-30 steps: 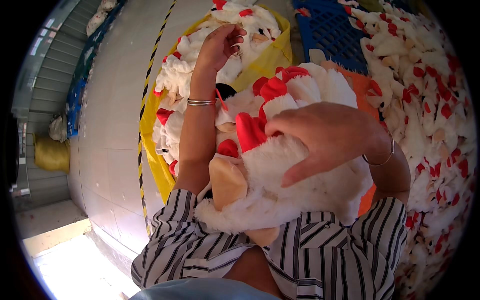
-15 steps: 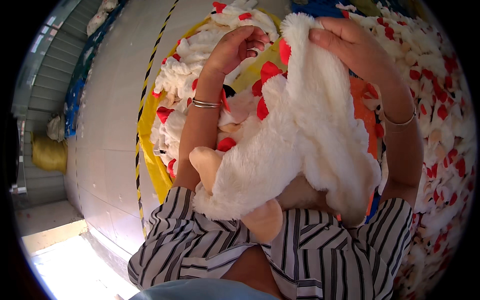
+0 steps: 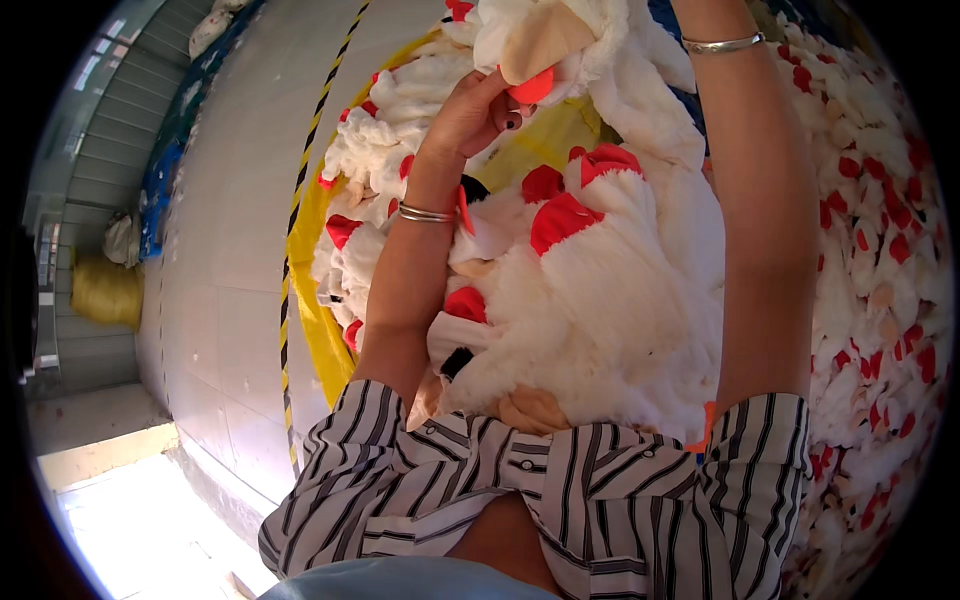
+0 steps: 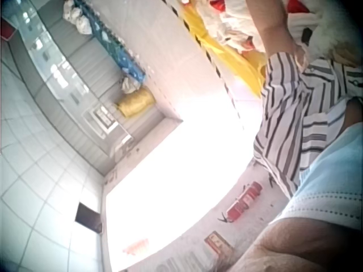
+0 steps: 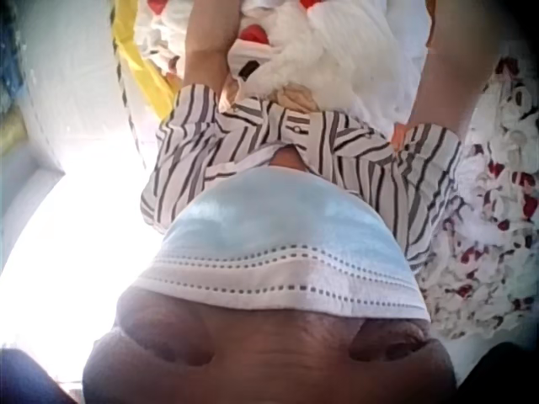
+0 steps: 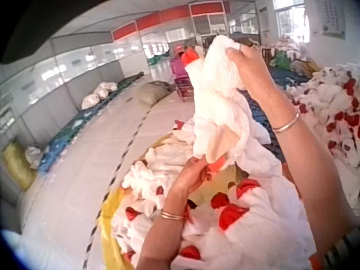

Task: The person is assembling white stuffed animal toys with red feet and black eyes. They repeatedly pick up the plush bodies, insert the red feet into the leg openings, and adjust the limbs to ensure they are properly seated. The person handles the toys one at a time, working through a pile of components on a yellow surface.

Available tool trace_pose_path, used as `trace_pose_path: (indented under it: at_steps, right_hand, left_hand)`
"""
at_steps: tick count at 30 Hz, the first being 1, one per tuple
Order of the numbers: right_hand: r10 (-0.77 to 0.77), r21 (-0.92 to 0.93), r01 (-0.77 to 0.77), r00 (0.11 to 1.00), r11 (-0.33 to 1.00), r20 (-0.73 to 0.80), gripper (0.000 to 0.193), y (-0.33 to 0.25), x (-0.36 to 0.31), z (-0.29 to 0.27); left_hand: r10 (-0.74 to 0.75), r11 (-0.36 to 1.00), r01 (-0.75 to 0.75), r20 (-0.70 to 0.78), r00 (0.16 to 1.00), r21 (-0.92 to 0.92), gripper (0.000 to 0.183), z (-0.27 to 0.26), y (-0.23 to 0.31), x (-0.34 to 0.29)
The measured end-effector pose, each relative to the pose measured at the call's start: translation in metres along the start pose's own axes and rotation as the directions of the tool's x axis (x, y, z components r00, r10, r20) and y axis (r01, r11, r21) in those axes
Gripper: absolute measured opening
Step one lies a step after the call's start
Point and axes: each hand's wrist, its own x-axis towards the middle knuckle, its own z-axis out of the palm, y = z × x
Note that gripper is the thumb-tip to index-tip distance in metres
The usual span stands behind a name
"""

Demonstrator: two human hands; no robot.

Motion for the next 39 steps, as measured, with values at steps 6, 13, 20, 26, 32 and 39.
trace_pose_path:
  at_steps: [6, 13, 20, 26, 32, 39]
  right_hand:
    - [0.666, 0.173, -0.689, 0.725, 0.704, 0.175, 0.033, 0.118, -0.105, -0.002]
    - [0.840, -0.410, -0.734, 0.443, 0.541, 0.314, 0.032, 0.133, -0.184, 0.012]
    - [0.767, -0.656, -0.526, -0.011, 0.542, 0.642, 0.040, 0.094, -0.187, 0.023]
    - [0.577, 0.164, -0.685, 0.699, 0.710, 0.423, 0.049, 0.081, -0.180, 0.041]
    - [0.638, 0.643, -0.637, 0.715, 0.425, 0.287, 0.035, 0.093, -0.179, 0.028]
    - [0.598, 0.549, -0.788, 0.589, 0.277, 0.544, 0.031, 0.069, -0.173, -0.011]
  left_hand:
    - [0.192, 0.964, -0.222, -0.189, 0.963, -0.149, 0.021, 0.006, 0.008, 0.000]
    - [0.294, 0.890, -0.385, -0.337, 0.895, -0.246, 0.032, -0.006, 0.003, 0.002]
    - [0.386, 0.836, -0.486, -0.356, 0.851, -0.256, 0.037, 0.006, 0.016, -0.001]
    - [0.348, 0.844, -0.407, -0.222, 0.911, -0.349, 0.030, 0.012, 0.022, -0.009]
    - [0.014, 0.995, -0.023, 0.094, 0.995, 0.097, 0.029, 0.018, 0.022, -0.024]
    - [0.038, 0.993, -0.029, -0.080, 0.996, 0.116, 0.068, -0.078, 0.016, -0.039]
